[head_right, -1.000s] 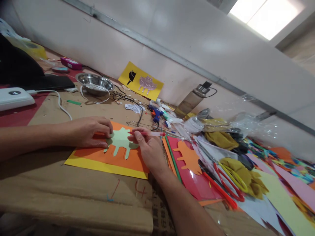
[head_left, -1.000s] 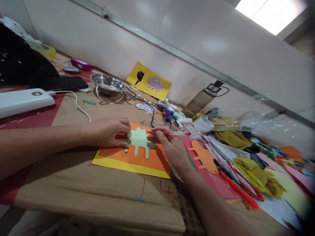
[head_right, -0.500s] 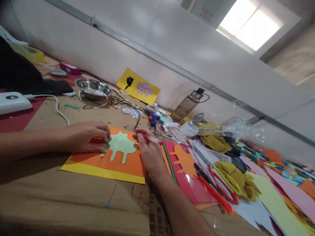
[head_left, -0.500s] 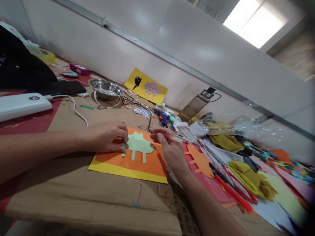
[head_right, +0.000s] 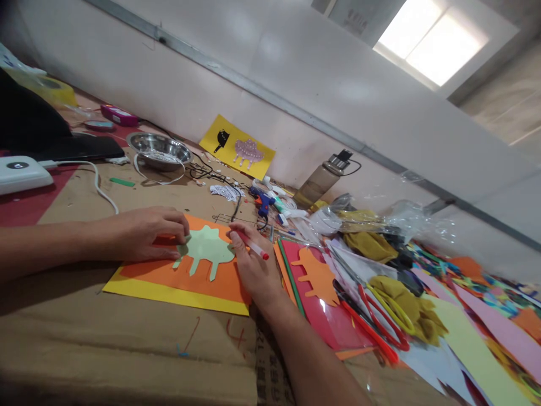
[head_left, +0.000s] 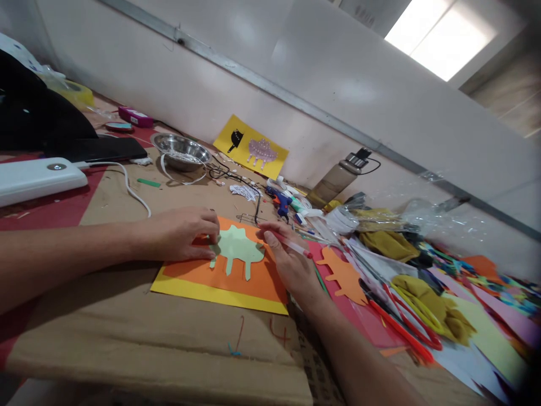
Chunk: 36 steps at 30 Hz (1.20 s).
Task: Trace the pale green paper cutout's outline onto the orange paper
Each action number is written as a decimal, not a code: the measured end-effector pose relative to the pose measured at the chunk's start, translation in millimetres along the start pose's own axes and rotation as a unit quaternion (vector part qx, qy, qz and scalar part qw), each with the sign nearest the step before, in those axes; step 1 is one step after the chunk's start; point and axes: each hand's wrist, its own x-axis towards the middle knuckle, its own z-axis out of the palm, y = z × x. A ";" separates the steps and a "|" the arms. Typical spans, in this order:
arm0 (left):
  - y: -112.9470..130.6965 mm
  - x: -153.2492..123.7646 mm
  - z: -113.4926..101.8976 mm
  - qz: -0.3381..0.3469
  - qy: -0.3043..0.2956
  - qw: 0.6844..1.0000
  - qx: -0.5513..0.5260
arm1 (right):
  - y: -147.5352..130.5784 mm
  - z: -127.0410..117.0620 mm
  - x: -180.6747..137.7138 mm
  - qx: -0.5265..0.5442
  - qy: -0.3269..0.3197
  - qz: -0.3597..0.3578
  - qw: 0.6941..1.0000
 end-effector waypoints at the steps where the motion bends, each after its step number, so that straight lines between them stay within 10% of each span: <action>1: 0.1 -0.1 0.1 0.000 0.001 1.000 0.000 | 0.3 -0.3 -0.5 -0.005 0.000 -0.005 1.000; 16: -14.1 0.8 -15.5 -0.056 -0.012 0.997 0.043 | -9.4 0.7 0.5 -0.088 -0.193 -0.053 0.976; 36: -28.5 3.7 -6.8 -0.112 -0.030 0.989 0.092 | -0.6 2.1 7.9 -0.097 -0.119 -0.028 0.988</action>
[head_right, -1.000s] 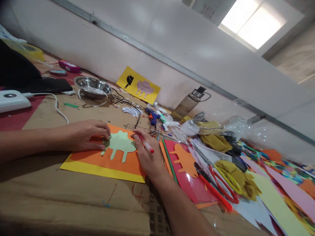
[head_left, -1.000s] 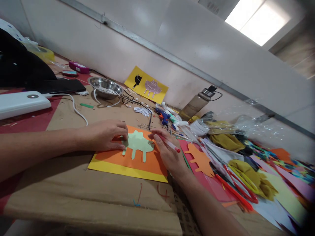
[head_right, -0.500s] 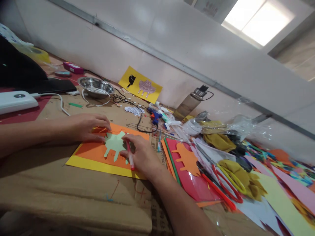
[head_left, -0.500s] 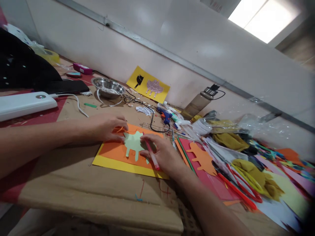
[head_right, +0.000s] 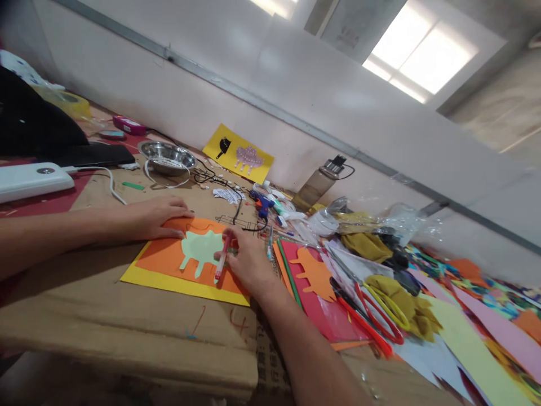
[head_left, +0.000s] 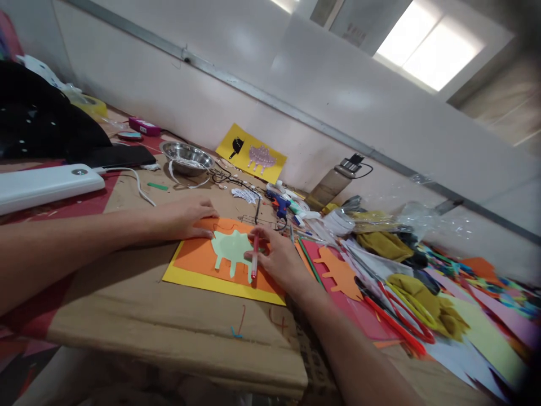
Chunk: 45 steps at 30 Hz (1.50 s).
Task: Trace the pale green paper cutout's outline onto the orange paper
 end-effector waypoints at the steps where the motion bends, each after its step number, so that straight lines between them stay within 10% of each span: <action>1: 0.7 0.3 -0.8 -0.005 -0.001 1.000 -0.001 | -0.1 0.7 0.4 -0.014 -0.007 -0.001 1.000; 19: -4.8 17.4 -8.2 -0.086 0.012 0.996 -0.026 | -3.8 8.3 4.0 0.019 -0.010 0.062 0.998; 35: -4.5 20.0 -9.7 -0.091 0.009 0.993 -0.076 | -26.9 14.6 -12.0 -0.073 -0.065 -0.073 0.993; 45: -9.3 19.7 -10.5 -0.122 0.077 0.957 -0.253 | -8.6 -0.2 -3.7 0.109 0.093 -0.118 0.983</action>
